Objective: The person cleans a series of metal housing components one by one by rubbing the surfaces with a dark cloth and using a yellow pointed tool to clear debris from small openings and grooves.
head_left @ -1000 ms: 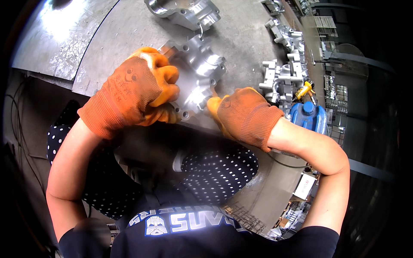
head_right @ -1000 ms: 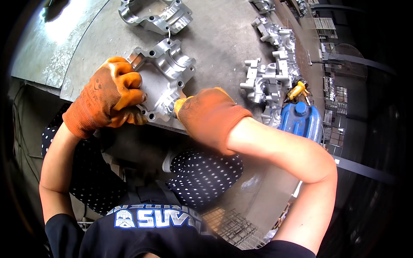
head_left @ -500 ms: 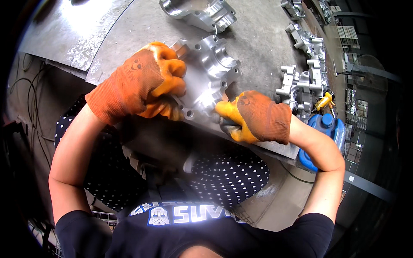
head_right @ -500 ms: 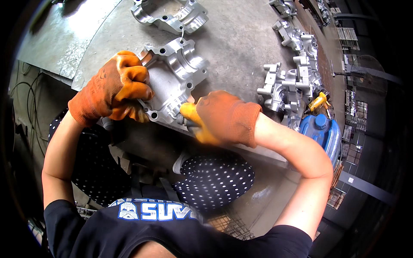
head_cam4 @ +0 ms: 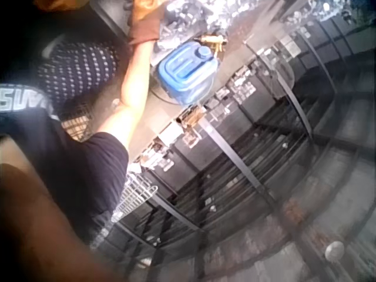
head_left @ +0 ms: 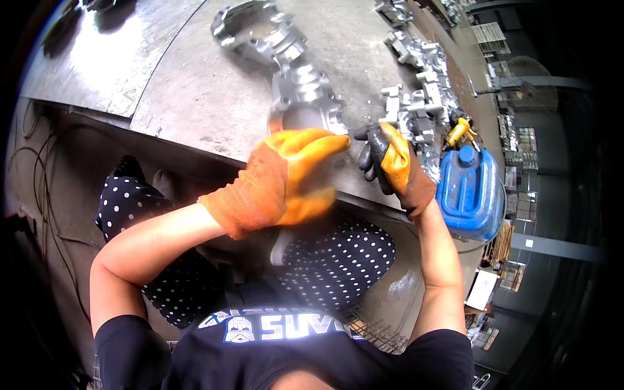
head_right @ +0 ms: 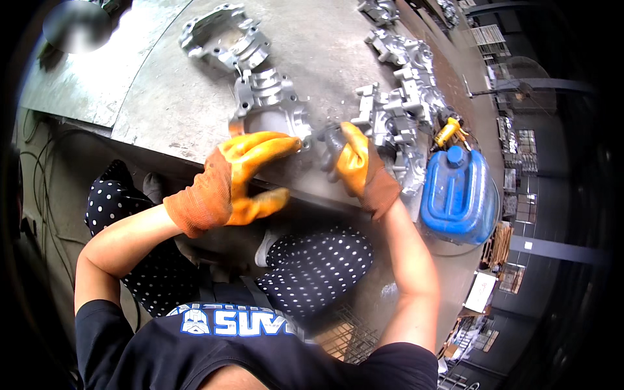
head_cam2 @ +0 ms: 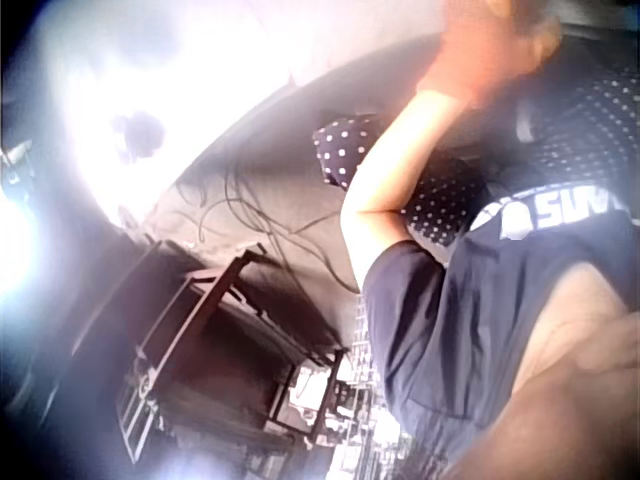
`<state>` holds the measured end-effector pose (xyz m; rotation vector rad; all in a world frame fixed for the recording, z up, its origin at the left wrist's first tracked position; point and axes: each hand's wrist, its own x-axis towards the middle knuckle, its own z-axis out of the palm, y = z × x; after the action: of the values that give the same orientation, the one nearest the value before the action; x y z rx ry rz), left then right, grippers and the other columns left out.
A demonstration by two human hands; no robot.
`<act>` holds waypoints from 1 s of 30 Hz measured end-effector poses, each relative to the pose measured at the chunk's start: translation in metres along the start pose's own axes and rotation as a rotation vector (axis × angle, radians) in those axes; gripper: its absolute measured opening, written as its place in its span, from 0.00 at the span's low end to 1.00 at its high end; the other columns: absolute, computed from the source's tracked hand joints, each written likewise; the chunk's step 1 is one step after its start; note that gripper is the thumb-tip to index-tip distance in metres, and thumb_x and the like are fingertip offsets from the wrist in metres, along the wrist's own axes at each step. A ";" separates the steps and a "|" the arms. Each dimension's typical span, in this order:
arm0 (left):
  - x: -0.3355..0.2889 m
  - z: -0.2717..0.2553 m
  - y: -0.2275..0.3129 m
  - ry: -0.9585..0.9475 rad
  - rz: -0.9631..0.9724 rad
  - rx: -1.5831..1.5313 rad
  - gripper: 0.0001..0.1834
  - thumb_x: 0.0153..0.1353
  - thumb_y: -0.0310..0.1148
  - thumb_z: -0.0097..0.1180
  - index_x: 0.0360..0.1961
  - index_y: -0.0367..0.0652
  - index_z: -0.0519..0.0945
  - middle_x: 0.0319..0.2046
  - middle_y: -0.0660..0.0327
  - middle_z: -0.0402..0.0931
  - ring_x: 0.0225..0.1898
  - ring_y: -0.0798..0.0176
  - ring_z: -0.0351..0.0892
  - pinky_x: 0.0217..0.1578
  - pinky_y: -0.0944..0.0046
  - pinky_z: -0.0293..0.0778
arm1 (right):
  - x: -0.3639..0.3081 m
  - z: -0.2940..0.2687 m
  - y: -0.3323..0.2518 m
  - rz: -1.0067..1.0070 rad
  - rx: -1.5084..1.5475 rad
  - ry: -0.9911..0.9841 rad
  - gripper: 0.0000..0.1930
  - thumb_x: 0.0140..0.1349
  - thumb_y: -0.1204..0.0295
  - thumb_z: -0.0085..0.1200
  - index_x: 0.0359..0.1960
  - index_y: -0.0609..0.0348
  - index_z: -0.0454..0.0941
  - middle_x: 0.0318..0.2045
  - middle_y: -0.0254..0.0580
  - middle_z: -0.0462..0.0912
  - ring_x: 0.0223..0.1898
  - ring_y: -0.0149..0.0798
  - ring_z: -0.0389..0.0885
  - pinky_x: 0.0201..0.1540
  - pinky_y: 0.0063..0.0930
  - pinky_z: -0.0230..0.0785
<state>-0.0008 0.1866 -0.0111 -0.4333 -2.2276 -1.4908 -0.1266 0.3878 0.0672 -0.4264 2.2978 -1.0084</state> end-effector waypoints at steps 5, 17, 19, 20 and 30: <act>0.031 -0.031 -0.035 -0.144 0.401 0.541 0.40 0.41 0.50 0.70 0.58 0.46 0.80 0.63 0.53 0.73 0.70 0.50 0.66 0.75 0.46 0.54 | -0.016 -0.027 0.036 -0.256 -0.557 0.207 0.11 0.73 0.68 0.48 0.45 0.63 0.78 0.27 0.47 0.80 0.26 0.41 0.77 0.31 0.33 0.70; 0.042 -0.022 -0.064 -0.140 0.315 0.530 0.23 0.41 0.54 0.72 0.27 0.45 0.84 0.42 0.55 0.78 0.54 0.46 0.75 0.67 0.47 0.63 | -0.005 0.001 -0.014 -0.222 -1.555 0.141 0.12 0.63 0.57 0.59 0.36 0.51 0.78 0.31 0.45 0.87 0.33 0.51 0.87 0.38 0.44 0.74; 0.044 -0.016 -0.064 -0.172 0.256 0.548 0.24 0.41 0.54 0.73 0.27 0.45 0.84 0.41 0.57 0.77 0.51 0.49 0.76 0.64 0.49 0.65 | 0.008 0.001 -0.026 -0.239 -1.629 0.079 0.12 0.62 0.58 0.58 0.36 0.52 0.78 0.30 0.44 0.86 0.33 0.51 0.87 0.38 0.45 0.74; 0.045 -0.014 -0.066 -0.151 0.257 0.561 0.25 0.37 0.55 0.73 0.26 0.46 0.83 0.39 0.57 0.76 0.50 0.48 0.75 0.60 0.48 0.68 | 0.010 0.002 -0.036 -0.264 -1.623 0.033 0.05 0.57 0.69 0.57 0.34 0.53 0.81 0.31 0.45 0.87 0.35 0.47 0.88 0.40 0.40 0.75; 0.043 -0.003 -0.059 -0.126 0.132 0.585 0.27 0.36 0.55 0.75 0.30 0.46 0.81 0.40 0.58 0.74 0.50 0.51 0.73 0.58 0.50 0.66 | 0.019 0.013 -0.056 -0.261 -1.907 -0.238 0.04 0.58 0.71 0.55 0.34 0.54 0.80 0.29 0.43 0.88 0.33 0.43 0.89 0.38 0.40 0.73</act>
<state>-0.0654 0.1625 -0.0351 -0.4765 -2.5340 -0.7075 -0.1300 0.3337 0.0944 -1.3832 2.2342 1.4026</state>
